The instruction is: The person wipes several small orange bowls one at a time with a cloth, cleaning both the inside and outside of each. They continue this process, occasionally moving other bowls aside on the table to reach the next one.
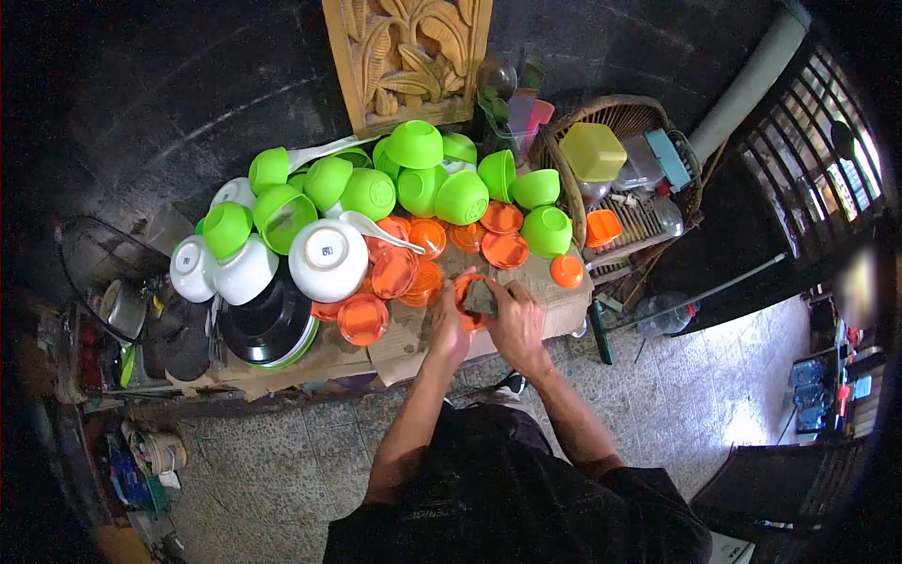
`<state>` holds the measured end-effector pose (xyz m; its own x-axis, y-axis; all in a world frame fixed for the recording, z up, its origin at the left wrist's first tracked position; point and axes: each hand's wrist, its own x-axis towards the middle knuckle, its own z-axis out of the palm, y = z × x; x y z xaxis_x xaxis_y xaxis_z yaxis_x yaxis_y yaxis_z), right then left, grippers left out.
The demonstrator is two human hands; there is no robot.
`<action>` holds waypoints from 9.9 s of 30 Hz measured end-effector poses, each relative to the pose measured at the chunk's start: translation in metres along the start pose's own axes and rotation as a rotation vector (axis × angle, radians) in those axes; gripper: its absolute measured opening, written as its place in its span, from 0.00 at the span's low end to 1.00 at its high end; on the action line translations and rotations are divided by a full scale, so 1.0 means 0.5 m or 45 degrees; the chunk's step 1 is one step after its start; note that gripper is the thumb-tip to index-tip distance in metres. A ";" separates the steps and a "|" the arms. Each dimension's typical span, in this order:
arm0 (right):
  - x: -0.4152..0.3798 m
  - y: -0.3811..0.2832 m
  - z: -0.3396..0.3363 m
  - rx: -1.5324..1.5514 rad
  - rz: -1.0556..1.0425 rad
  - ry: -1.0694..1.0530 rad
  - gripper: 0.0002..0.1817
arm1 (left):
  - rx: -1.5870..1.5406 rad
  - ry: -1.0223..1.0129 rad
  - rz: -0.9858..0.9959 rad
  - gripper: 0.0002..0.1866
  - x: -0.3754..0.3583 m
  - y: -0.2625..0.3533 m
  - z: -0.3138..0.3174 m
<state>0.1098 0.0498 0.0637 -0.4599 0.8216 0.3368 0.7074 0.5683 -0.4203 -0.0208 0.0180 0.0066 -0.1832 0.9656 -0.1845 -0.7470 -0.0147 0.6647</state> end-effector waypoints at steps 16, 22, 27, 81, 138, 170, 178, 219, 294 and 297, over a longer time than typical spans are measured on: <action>-0.054 0.008 -0.047 0.168 -0.367 -0.180 0.32 | -0.158 -0.153 -0.127 0.33 0.007 0.015 -0.008; -0.038 0.050 -0.029 0.033 -0.246 -0.038 0.36 | -0.264 -0.235 -0.073 0.32 0.010 0.001 -0.012; -0.012 0.011 0.001 0.016 -0.021 0.103 0.34 | -0.170 -0.052 -0.080 0.31 -0.002 0.009 -0.002; -0.013 0.056 -0.024 -0.110 -0.380 0.093 0.29 | -0.227 -0.208 -0.097 0.31 -0.001 0.008 -0.012; -0.106 -0.055 -0.018 0.407 0.016 -0.103 0.31 | -0.229 -0.201 0.028 0.37 -0.009 -0.004 0.003; -0.110 -0.007 -0.043 0.431 -0.261 -0.062 0.34 | -0.178 -0.160 -0.079 0.33 -0.008 0.024 0.001; -0.073 0.013 -0.052 0.382 -0.396 0.014 0.30 | -0.370 -0.101 -0.257 0.31 -0.006 0.039 -0.010; -0.038 0.050 -0.008 0.109 0.082 0.135 0.36 | -0.119 0.181 -0.103 0.18 -0.015 -0.033 -0.008; -0.025 -0.026 0.022 0.106 -0.294 0.178 0.31 | -0.227 0.031 0.024 0.23 -0.014 -0.032 -0.036; -0.053 -0.026 0.020 0.163 -0.278 0.128 0.37 | -0.382 -0.043 -0.041 0.22 -0.020 -0.009 -0.028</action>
<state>0.1072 0.0211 0.0521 -0.5340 0.6738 0.5107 0.5207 0.7380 -0.4292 -0.0243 0.0046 -0.0047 -0.1391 0.9748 -0.1746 -0.9084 -0.0554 0.4143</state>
